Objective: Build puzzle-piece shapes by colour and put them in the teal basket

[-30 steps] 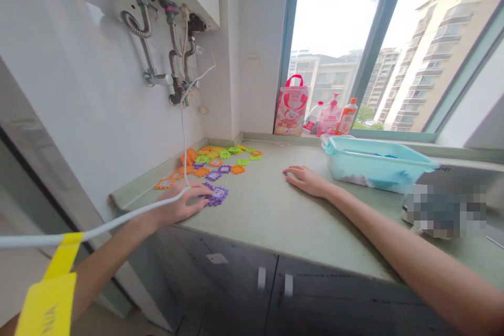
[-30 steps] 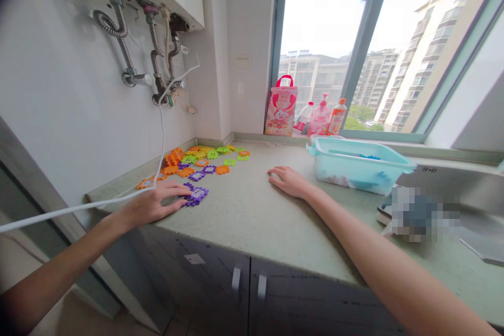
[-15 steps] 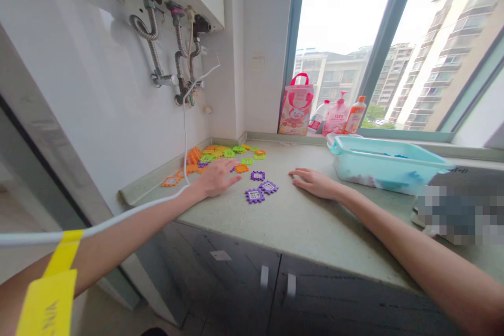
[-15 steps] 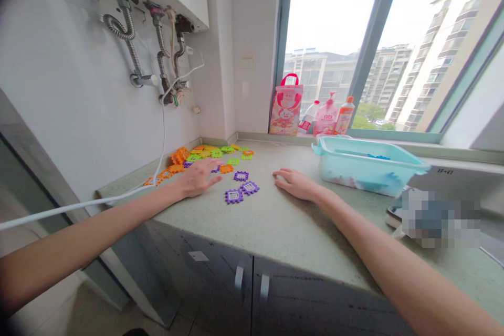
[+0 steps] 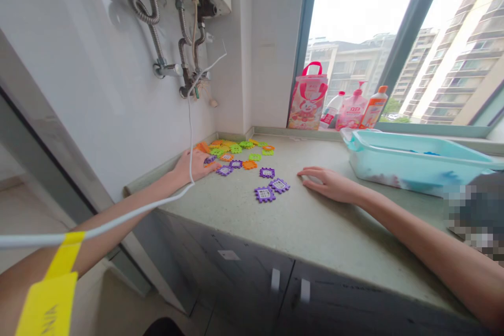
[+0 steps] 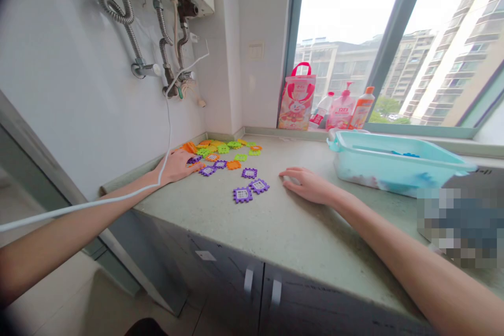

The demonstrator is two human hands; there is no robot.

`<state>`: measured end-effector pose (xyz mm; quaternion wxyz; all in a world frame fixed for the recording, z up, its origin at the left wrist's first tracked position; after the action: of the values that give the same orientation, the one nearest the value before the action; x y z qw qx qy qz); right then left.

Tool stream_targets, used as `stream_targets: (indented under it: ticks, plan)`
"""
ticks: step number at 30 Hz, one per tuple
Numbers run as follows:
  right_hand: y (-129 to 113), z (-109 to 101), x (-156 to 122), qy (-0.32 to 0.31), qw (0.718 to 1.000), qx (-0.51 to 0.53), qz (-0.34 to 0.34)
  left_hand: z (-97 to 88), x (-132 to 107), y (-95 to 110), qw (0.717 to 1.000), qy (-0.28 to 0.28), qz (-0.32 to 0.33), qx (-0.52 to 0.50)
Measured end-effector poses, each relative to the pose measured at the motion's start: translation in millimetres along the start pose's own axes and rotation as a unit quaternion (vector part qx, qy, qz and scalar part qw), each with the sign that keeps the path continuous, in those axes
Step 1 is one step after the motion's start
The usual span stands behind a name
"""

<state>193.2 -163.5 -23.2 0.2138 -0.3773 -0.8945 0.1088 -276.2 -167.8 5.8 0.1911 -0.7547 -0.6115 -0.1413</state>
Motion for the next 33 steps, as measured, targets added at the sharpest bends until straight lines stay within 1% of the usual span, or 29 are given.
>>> stream_targets:
  ticks: [2,4,7,9,11,13,16,18,20,24,25,27,28,30,33]
  plan:
    - [-4,5,0,0.000,1.000,-0.003,0.002,-1.9,-2,4,0.999,0.013,0.012,0.033]
    - [-7,9,1,-0.004,1.000,-0.007,0.006,-5.3,-5,11,0.998,0.023,0.036,0.044]
    - [-13,14,3,-0.008,1.000,-0.005,0.007,-8.8,-7,18,0.997,0.015,0.072,0.016]
    - [-23,15,3,-0.003,1.000,0.001,0.004,-9.4,-8,19,0.997,0.003,0.082,-0.007]
    - [-39,17,4,0.012,1.000,0.009,-0.004,-9.8,-7,20,0.995,-0.008,0.093,-0.034]
    - [-64,21,4,0.019,0.999,0.014,-0.030,-11.2,-8,23,0.990,-0.020,0.119,-0.068]
    - [-103,33,10,0.000,0.995,0.013,-0.095,-16.1,-12,34,0.979,-0.031,0.170,-0.107]
    - [-118,43,20,-0.001,0.993,0.013,-0.116,-20.2,-15,42,0.972,-0.026,0.199,-0.124]
    - [-119,51,35,0.019,0.994,0.014,-0.108,-23.3,-17,47,0.961,-0.023,0.228,-0.157]
    - [-103,60,73,0.058,0.994,-0.008,-0.089,-26.6,-22,51,0.923,-0.026,0.304,-0.234]
    - [-99,61,82,0.065,0.994,-0.014,-0.089,-27.2,-22,50,0.920,-0.022,0.309,-0.239]
    - [-98,63,95,0.067,0.993,-0.020,-0.098,-28.0,-21,48,0.929,-0.008,0.288,-0.232]
    - [-99,64,99,0.057,0.992,-0.020,-0.113,-28.1,-21,46,0.936,-0.004,0.270,-0.226]
    - [-105,67,104,0.014,0.988,-0.017,-0.155,-27.4,-19,44,0.945,-0.006,0.243,-0.219]
    - [-113,69,104,-0.055,0.979,-0.005,-0.197,-21.9,-15,40,0.948,-0.027,0.235,-0.211]
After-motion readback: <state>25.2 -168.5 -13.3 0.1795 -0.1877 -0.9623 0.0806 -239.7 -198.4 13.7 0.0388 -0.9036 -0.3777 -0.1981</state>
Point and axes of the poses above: each hand's wrist, its own x-axis towards the middle knuckle, its own z-axis out of the palm, y = z × x, the point moved 3 cm from there along x, towards the middle knuckle, and after that the axes turned 3 degrees about x, right-handed, at the moved point
